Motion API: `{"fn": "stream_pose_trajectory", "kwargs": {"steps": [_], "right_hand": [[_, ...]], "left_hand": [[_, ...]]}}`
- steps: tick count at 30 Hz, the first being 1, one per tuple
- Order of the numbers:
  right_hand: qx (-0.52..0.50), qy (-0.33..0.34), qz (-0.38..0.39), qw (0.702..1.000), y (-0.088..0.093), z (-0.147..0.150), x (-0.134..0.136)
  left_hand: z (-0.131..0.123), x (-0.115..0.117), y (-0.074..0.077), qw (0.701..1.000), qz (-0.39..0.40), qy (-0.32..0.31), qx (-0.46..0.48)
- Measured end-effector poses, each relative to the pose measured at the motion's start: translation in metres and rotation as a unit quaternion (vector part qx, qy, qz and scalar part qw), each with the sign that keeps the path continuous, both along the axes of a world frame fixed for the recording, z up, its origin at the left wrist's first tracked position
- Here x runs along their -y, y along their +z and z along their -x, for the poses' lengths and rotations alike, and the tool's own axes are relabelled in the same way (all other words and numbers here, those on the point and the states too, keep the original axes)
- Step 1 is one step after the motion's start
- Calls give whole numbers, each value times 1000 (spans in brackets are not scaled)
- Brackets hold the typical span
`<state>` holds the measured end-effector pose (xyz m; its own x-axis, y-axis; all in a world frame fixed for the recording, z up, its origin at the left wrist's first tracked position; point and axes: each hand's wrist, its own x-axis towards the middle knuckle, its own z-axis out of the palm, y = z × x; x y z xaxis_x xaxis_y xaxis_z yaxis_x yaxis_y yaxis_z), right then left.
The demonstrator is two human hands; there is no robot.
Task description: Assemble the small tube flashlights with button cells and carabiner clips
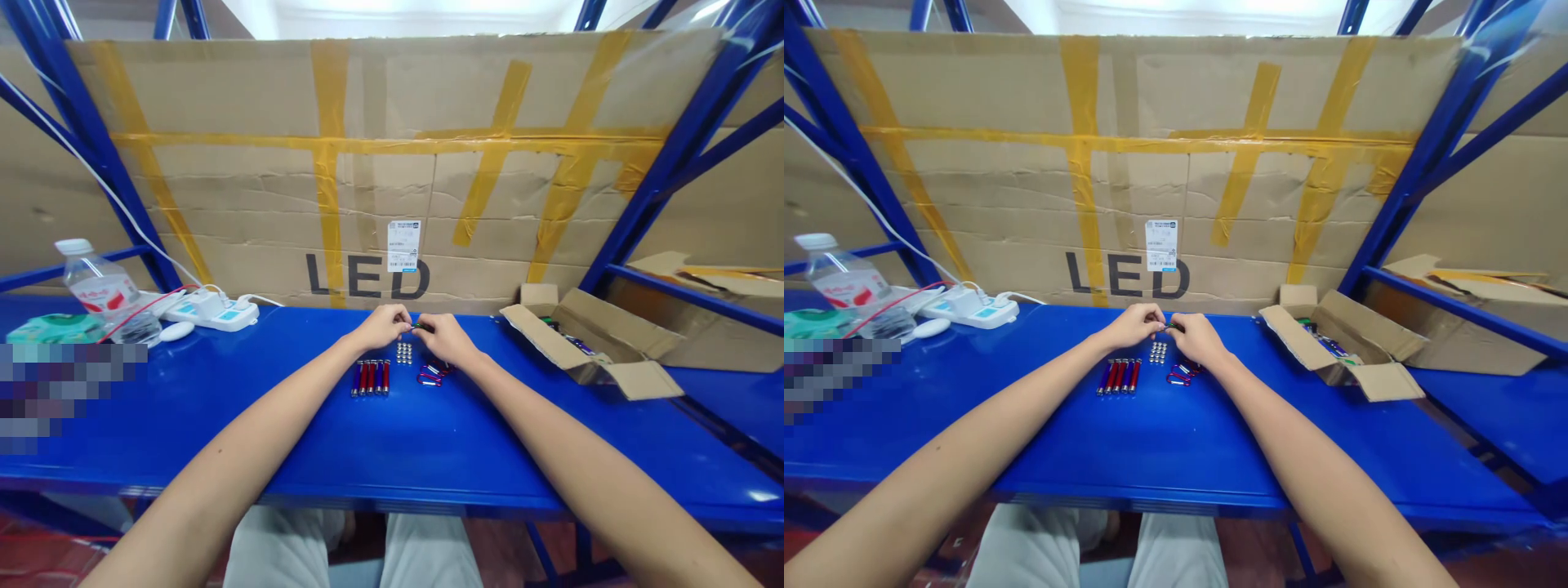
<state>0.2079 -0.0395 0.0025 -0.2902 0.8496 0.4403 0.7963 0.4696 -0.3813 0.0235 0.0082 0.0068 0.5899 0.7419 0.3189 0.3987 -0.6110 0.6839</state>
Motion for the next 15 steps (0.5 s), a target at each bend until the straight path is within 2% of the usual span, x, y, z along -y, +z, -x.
{"fn": "stream_pose_trajectory", "kwargs": {"steps": [4,9,15], "right_hand": [[26,-41,17,999,0,-8,-2],[50,-62,37,996,-5,-20,-4],[44,-68,49,996,-10,-23,-7]], "left_hand": [[4,-11,2,994,-76,13,-81],[2,-23,1,970,-112,-23,-214],[-5,-21,1,950,-148,-48,-269]]}}
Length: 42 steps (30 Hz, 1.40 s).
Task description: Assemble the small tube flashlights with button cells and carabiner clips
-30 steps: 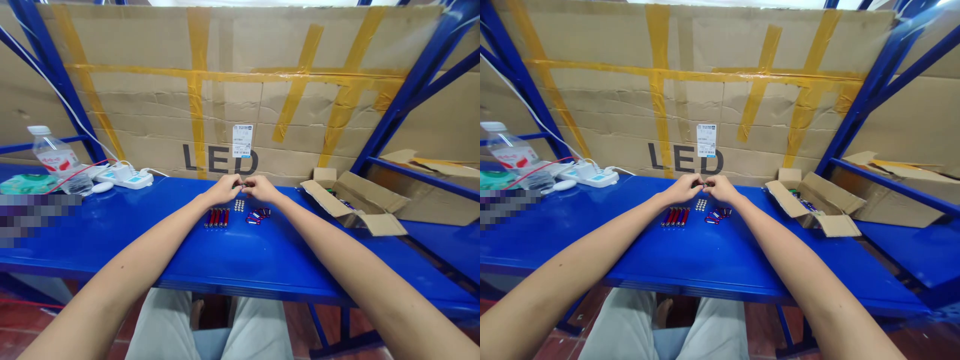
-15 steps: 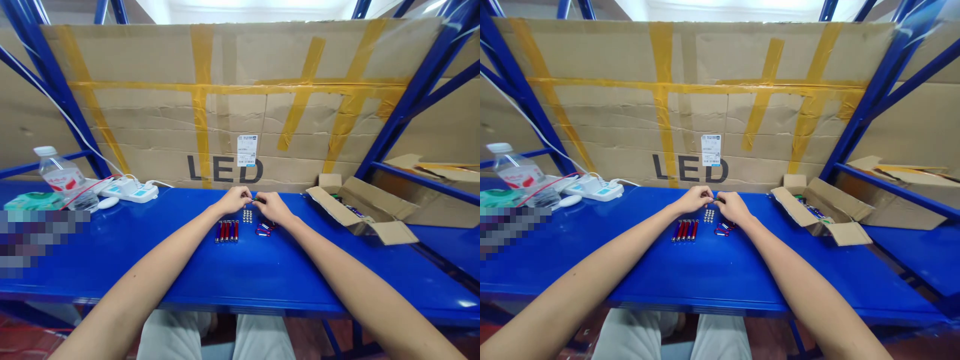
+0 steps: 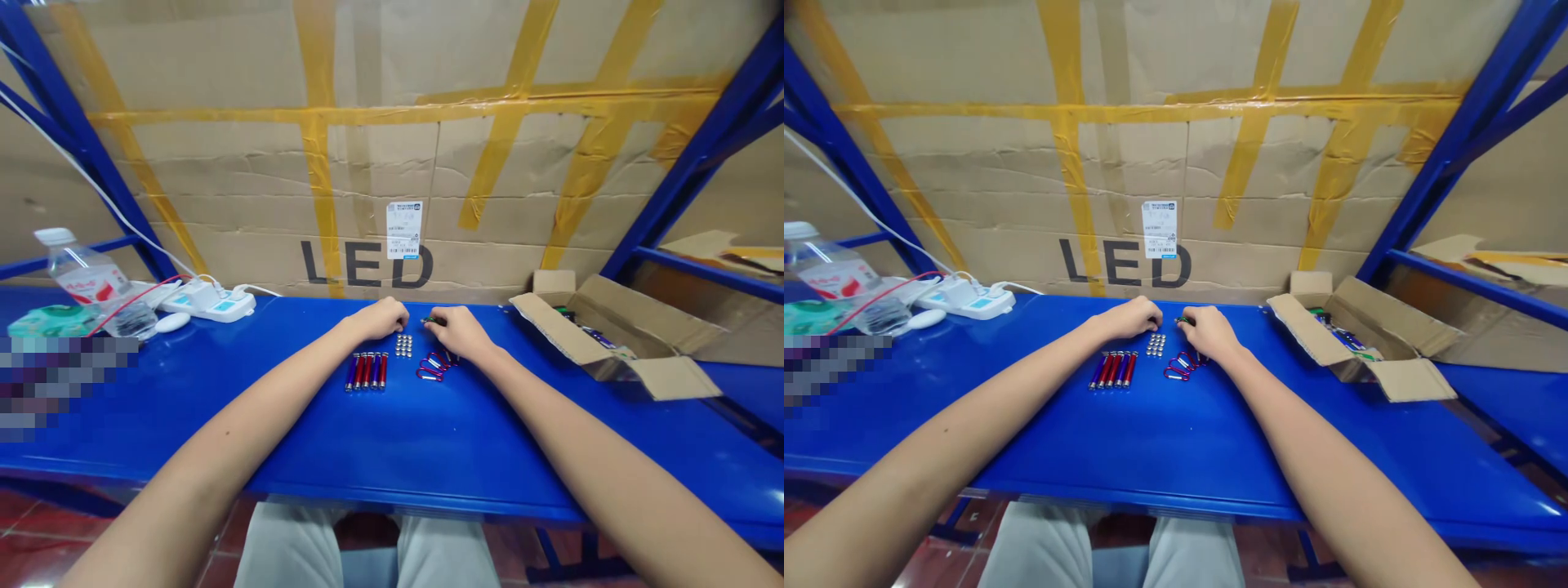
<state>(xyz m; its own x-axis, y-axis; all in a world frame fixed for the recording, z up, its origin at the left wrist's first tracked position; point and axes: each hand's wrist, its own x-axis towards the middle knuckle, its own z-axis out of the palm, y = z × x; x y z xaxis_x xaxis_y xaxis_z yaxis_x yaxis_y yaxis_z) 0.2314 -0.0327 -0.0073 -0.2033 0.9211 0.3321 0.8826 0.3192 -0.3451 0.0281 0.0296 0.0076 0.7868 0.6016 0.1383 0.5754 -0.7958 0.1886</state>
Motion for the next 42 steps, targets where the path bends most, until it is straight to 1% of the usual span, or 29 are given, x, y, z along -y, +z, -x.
{"fn": "stream_pose_trajectory", "kwargs": {"steps": [5,9,13,17,21,24,27,31,34,37,40,42], "right_hand": [[-8,3,0,1000,-3,-1,-6],[-23,-3,-3,1000,-6,-2,-8],[-33,12,-6,999,-3,2,-8],[-46,26,-18,998,-1,8,-9],[-57,37,-14,998,0,15,-13],[-61,45,-17,997,-1,20,-13],[-59,64,-25,996,-2,25,-11],[-59,85,-25,994,-5,27,-8],[-52,92,-26,994,-6,27,-7],[-46,97,-29,994,-7,27,-6],[-53,94,-33,994,-7,26,-5],[-64,85,-30,994,-8,24,-5]], "left_hand": [[0,2,0,1000,-28,4,5],[2,2,0,999,-35,5,-15],[4,4,1,999,-39,6,-13],[4,5,1,1000,-28,11,3],[6,4,-1,1000,-4,11,26],[11,1,-2,999,-2,28,15],[19,-3,-1,999,-12,33,-3],[27,-5,-3,999,-14,51,3],[25,-4,-6,998,-25,53,32],[16,-2,-9,997,-32,51,54],[8,-2,-11,996,-11,62,65],[4,-2,-12,995,21,70,74]]}}
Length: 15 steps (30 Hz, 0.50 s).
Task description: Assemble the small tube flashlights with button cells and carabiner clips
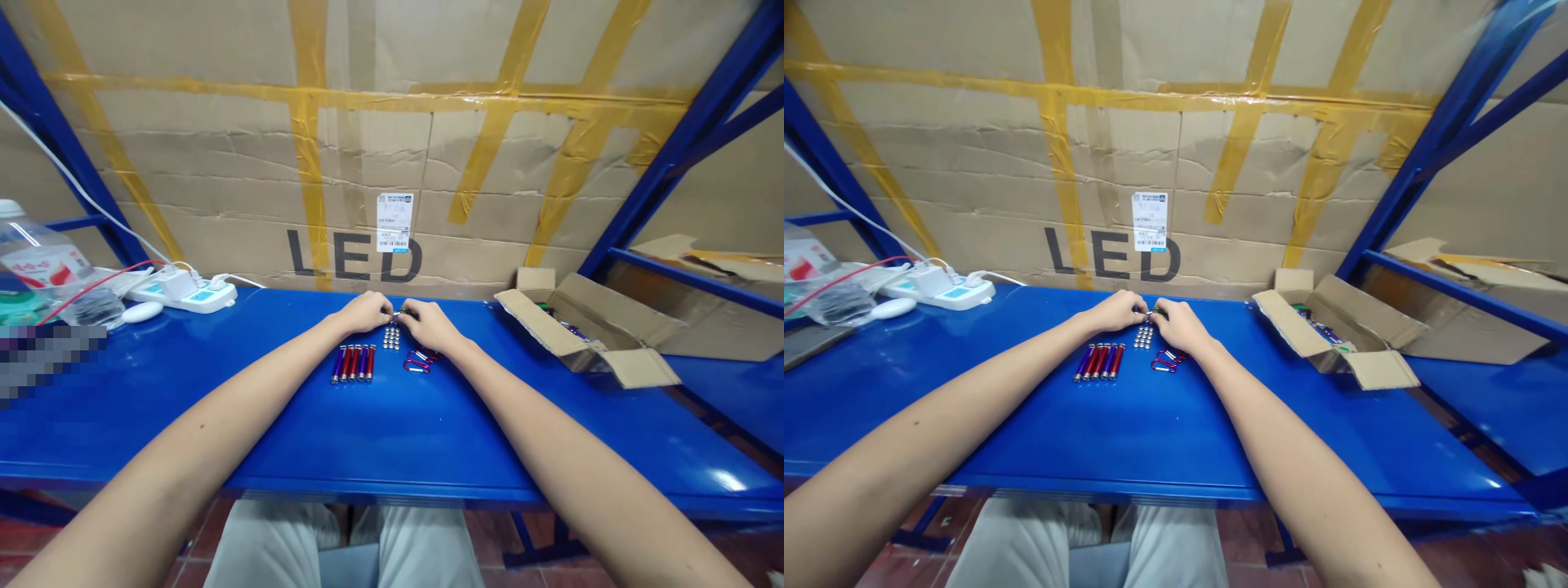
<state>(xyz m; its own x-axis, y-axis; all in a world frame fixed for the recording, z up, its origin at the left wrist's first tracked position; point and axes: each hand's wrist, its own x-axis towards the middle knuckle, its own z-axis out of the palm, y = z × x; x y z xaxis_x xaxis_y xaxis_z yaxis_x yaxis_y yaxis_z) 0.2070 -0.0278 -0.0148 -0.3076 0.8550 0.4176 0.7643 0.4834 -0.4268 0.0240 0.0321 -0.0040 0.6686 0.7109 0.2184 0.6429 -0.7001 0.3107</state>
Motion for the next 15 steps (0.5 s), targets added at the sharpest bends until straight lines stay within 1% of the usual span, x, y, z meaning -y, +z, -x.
{"fn": "stream_pose_trajectory", "kwargs": {"steps": [3,5,11,15], "right_hand": [[-22,-13,12,1000,0,-2,1],[-35,-16,16,999,-1,-3,2],[-33,-19,10,999,0,2,6],[-65,-29,-17,997,3,1,8]], "left_hand": [[-2,0,0,999,46,3,22],[-1,0,1,998,62,-3,34],[1,4,2,995,87,-21,47],[7,2,5,993,95,-28,61]]}}
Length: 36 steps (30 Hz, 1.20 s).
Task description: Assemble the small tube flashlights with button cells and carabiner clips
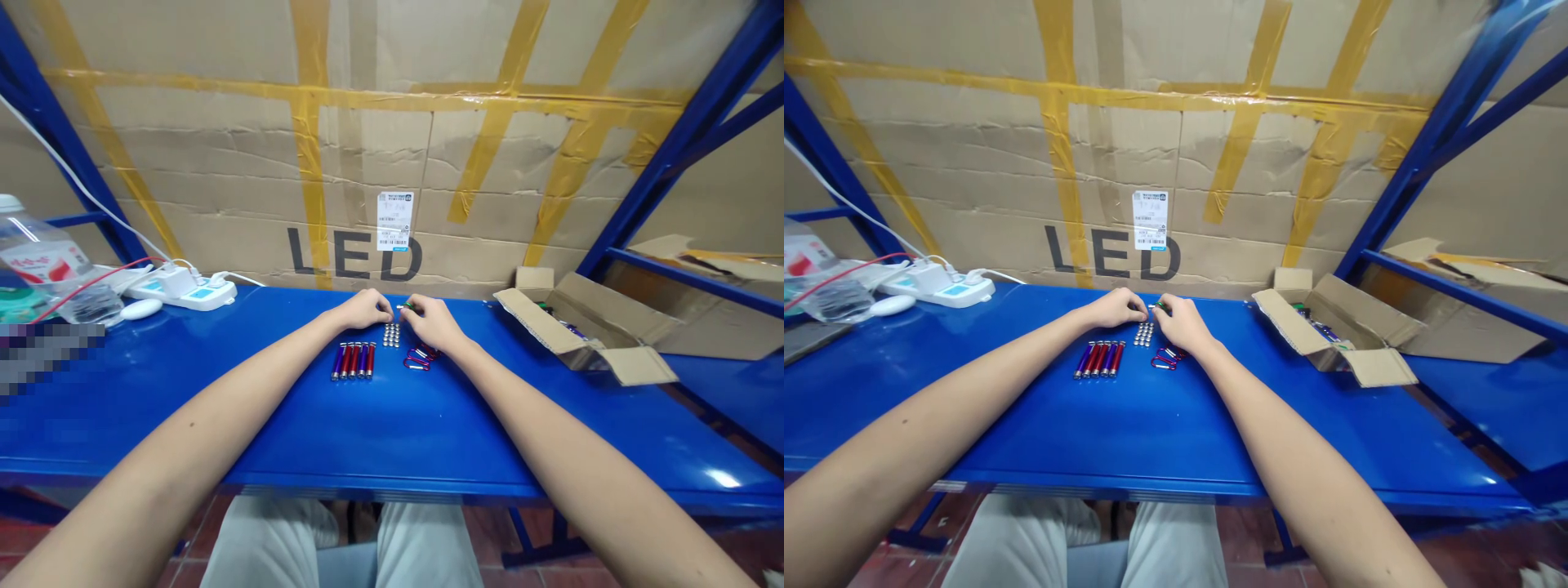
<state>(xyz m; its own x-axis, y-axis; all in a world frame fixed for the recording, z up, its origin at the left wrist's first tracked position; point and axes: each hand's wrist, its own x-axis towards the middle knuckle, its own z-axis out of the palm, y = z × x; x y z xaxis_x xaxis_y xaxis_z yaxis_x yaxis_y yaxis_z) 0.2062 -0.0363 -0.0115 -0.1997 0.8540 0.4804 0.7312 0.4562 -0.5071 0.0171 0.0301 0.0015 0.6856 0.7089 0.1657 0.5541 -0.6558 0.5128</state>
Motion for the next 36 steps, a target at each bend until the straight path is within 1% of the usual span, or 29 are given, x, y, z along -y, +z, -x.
{"fn": "stream_pose_trajectory", "kwargs": {"steps": [2,4,8,10,12,14,16,21,23,28,36], "right_hand": [[-21,-1,-9,1000,2,-4,1],[-28,-7,-13,999,5,-9,3],[-5,-30,-19,999,7,-16,5],[11,-34,-19,999,8,-16,5],[26,-37,-17,999,9,-16,5],[39,-39,-14,998,10,-15,6],[48,-42,-11,998,10,-15,7],[54,-37,-3,998,11,-15,9],[58,-33,3,998,11,-15,9],[64,-18,12,998,11,-14,9],[64,-8,18,998,12,-13,11]], "left_hand": [[9,-2,4,1000,-18,17,9],[23,-2,9,997,-47,60,3],[57,9,20,983,-74,150,-81],[69,19,25,970,-49,191,-138],[76,29,29,960,6,213,-183],[78,39,34,954,52,212,-208],[76,47,40,953,90,190,-219],[75,59,50,941,234,165,-181],[76,62,51,935,271,158,-167],[75,66,51,922,318,149,-162],[71,70,49,918,337,145,-149]]}}
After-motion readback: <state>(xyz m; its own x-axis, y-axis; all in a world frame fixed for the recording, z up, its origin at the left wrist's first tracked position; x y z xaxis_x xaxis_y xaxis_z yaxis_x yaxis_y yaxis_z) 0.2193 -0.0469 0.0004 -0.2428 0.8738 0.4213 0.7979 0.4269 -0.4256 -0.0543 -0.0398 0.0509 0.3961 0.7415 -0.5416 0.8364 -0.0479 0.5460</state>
